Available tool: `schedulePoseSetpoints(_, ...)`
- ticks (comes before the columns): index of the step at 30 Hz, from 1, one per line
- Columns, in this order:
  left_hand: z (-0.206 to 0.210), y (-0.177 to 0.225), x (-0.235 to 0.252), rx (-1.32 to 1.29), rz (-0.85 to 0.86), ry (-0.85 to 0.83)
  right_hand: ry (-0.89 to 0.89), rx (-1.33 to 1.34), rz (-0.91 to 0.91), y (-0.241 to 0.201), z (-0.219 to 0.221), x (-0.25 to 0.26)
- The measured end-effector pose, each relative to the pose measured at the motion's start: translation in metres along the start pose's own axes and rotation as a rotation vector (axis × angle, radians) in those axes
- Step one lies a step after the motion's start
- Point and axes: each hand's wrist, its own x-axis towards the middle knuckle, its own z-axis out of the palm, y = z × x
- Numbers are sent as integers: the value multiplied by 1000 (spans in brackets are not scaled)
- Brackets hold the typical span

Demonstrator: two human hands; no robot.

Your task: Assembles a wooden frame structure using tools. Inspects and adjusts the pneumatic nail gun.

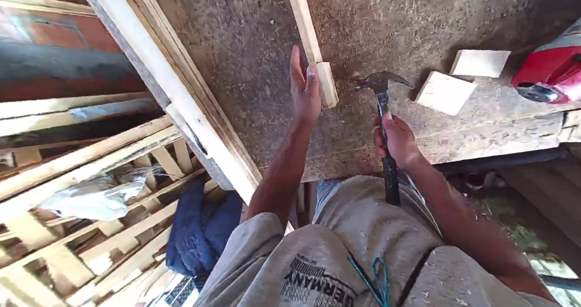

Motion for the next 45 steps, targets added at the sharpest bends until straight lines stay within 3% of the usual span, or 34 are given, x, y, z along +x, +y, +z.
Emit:
schedulePoseSetpoints(4,43,-3,8,-23,-64,52,-64,52,2,26,10,19)
schedulePoseSetpoints(9,43,0,8,24,-61,14,-72,22,-68,17,-16,13)
schedulePoseSetpoints(14,45,-3,9,-139,-33,-25,225,291,-397,-32,-79,-23)
schedulePoseSetpoints(16,44,-5,9,-270,-15,-50,322,346,-453,-25,-72,-14)
schedulePoseSetpoints(17,43,-6,9,-308,-11,-55,297,324,-416,-11,-52,-6)
schedulePoseSetpoints(19,39,-9,11,-294,2,-43,100,130,-178,19,-3,8)
schedulePoseSetpoints(21,28,-10,10,-148,40,-40,-80,9,23,27,3,13)
schedulePoseSetpoints(24,20,-9,12,211,43,40,54,141,-79,7,-41,5)
schedulePoseSetpoints(26,20,-9,12,303,31,60,260,289,-258,-9,-68,-5)
schedulePoseSetpoints(28,22,-9,11,307,17,70,351,404,-375,-11,-67,-3)
schedulePoseSetpoints(30,23,-9,12,318,7,80,265,339,-306,13,-22,10)
schedulePoseSetpoints(32,21,-7,15,406,-9,94,17,139,-63,32,16,21)
schedulePoseSetpoints(34,18,-6,15,433,-36,93,-102,18,2,24,-2,21)
schedulePoseSetpoints(38,18,-6,15,357,-14,96,255,277,-309,-23,-63,-1)
schedulePoseSetpoints(40,21,-6,14,304,-3,100,341,371,-411,-15,-50,7)
schedulePoseSetpoints(41,21,-6,15,286,-1,101,297,351,-388,2,-24,15)
schedulePoseSetpoints(43,17,-6,19,296,0,104,78,142,-152,31,20,24)
schedulePoseSetpoints(45,11,-9,18,341,-40,81,-102,-39,-22,26,2,24)
